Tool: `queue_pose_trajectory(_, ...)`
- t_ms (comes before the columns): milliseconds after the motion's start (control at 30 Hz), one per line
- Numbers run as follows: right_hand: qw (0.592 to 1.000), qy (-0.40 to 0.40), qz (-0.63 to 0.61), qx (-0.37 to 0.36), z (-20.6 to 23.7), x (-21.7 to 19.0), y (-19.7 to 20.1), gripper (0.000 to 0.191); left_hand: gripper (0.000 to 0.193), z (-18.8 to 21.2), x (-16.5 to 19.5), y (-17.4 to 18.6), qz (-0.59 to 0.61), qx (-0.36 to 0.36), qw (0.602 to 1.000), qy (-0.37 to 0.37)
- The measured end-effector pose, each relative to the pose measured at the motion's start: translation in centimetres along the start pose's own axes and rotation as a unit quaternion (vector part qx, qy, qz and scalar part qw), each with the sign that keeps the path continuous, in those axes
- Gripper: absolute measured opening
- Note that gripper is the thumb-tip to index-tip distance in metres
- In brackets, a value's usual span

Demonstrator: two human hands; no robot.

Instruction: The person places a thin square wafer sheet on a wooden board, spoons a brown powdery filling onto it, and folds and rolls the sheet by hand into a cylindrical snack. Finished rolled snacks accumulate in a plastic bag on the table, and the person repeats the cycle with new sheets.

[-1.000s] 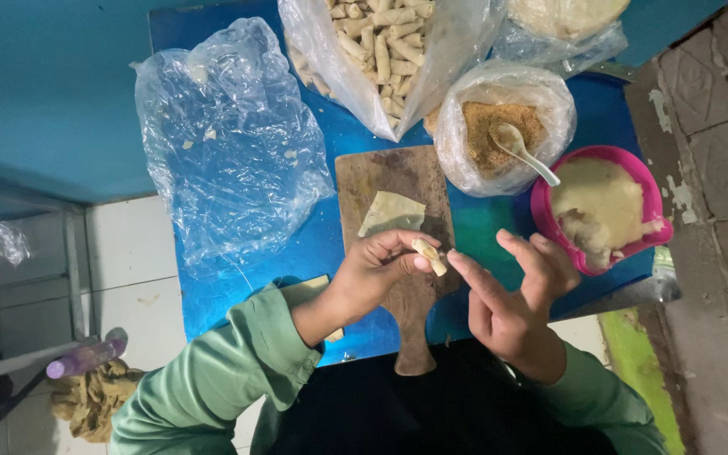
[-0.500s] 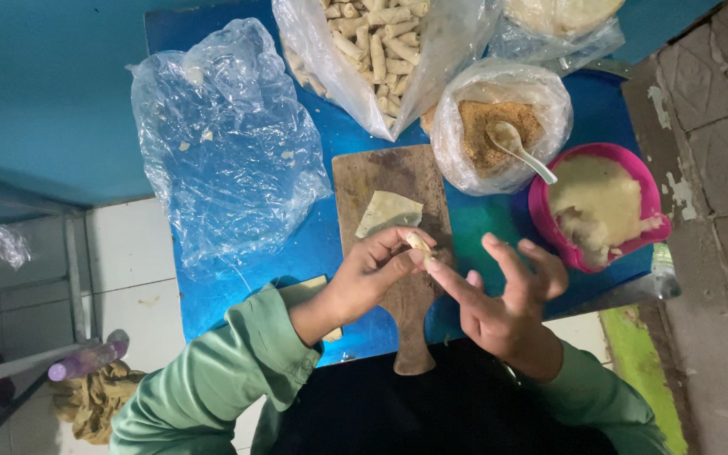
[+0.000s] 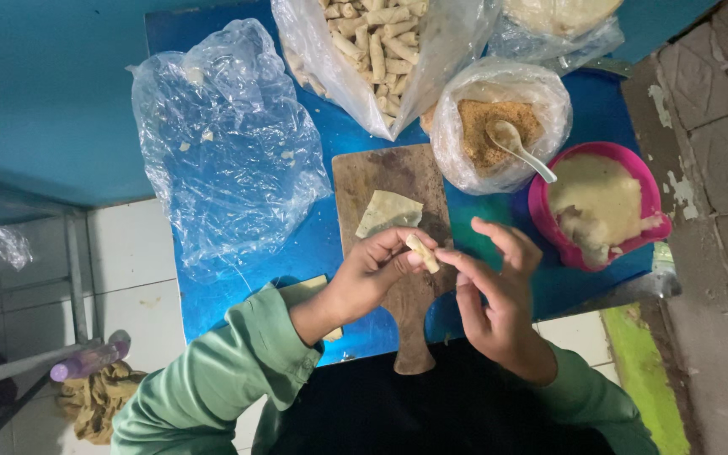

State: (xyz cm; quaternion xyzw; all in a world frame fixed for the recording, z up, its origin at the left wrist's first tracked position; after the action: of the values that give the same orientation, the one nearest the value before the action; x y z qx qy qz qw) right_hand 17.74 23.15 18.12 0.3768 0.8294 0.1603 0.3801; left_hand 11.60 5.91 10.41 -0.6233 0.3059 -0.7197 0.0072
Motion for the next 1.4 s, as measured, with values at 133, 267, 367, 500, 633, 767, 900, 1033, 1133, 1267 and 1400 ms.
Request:
queue_pose_trajectory(133, 0.993, -0.062, -0.099, -0.029, 0.2, 0.3, 0.1, 0.037, 0.024, -0.1, 0.0, 0.1, 0.004, 0.004, 1.000, 0.004)
queue_pose_trajectory(267, 0.992, -0.069, -0.099, -0.028, 0.5, 0.3, 0.1, 0.041, 0.024, -0.1, -0.2, 0.1, 0.005, 0.011, 1.000, 0.011)
queue_pose_trajectory(367, 1.000, -0.003, -0.014, -0.020, 0.6, 0.2, -0.4, 0.043, 0.024, -0.1, -0.3, 0.1, 0.007, 0.015, 1.000, 0.003)
queue_pose_trajectory(500, 0.999, 0.032, -0.016, 0.016, 0.7, 0.1, -0.2, 0.041, 0.024, -0.1, -0.3, 0.2, 0.015, 0.018, 1.000, 0.000)
queue_pose_trajectory(633, 1.000, 0.001, 0.007, 0.019, 0.9, 0.3, 0.2, 0.043, 0.024, -0.2, -0.3, 0.1, 0.013, 0.018, 1.000, 0.000)
queue_pose_trajectory(767, 1.000, 0.006, 0.018, -0.003, 0.9, 0.0, -0.1, 0.046, 0.024, -0.1, -0.4, 0.2, 0.016, 0.018, 1.000, 0.014)
queue_pose_trajectory(900, 0.998, 0.039, 0.039, 0.007, 0.8, -0.5, -0.3, 0.049, 0.024, 0.0, -0.3, 0.1, 0.005, 0.024, 1.000, 0.000)
queue_pose_trajectory(1033, 0.994, 0.076, 0.075, 0.026, 1.2, -1.0, -0.1, 0.047, 0.024, 0.0, -0.1, -0.1, 0.014, 0.026, 1.000, -0.004)
queue_pose_trajectory(1133, 0.994, 0.081, 0.066, 0.032, 1.5, -0.4, 0.4, 0.040, 0.025, 0.1, -0.1, 0.0, 0.007, 0.029, 1.000, 0.000)
queue_pose_trajectory(1267, 0.985, 0.038, 0.155, 0.067, 1.1, 2.5, 3.6, 0.024, 0.026, 0.2, -0.6, 0.2, 0.030, 0.033, 0.999, 0.018)
queue_pose_trajectory(1400, 0.964, -0.067, 0.244, 0.084, 1.1, 5.6, 7.1, 0.023, 0.028, 0.2, -1.1, 0.3, 0.029, 0.028, 0.999, 0.009)
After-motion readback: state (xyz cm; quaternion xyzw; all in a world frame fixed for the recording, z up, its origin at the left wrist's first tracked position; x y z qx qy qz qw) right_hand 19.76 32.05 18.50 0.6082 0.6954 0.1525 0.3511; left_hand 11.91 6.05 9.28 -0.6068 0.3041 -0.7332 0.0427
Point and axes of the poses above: each hand's wrist, its own z-axis away from the middle knuckle, its own y-axis out of the back of the hand, x = y × z, the point moved 3 cm from there along -z, towards the middle knuckle, and after that the axes turned 15 degrees about x, right-handed, at the moved point
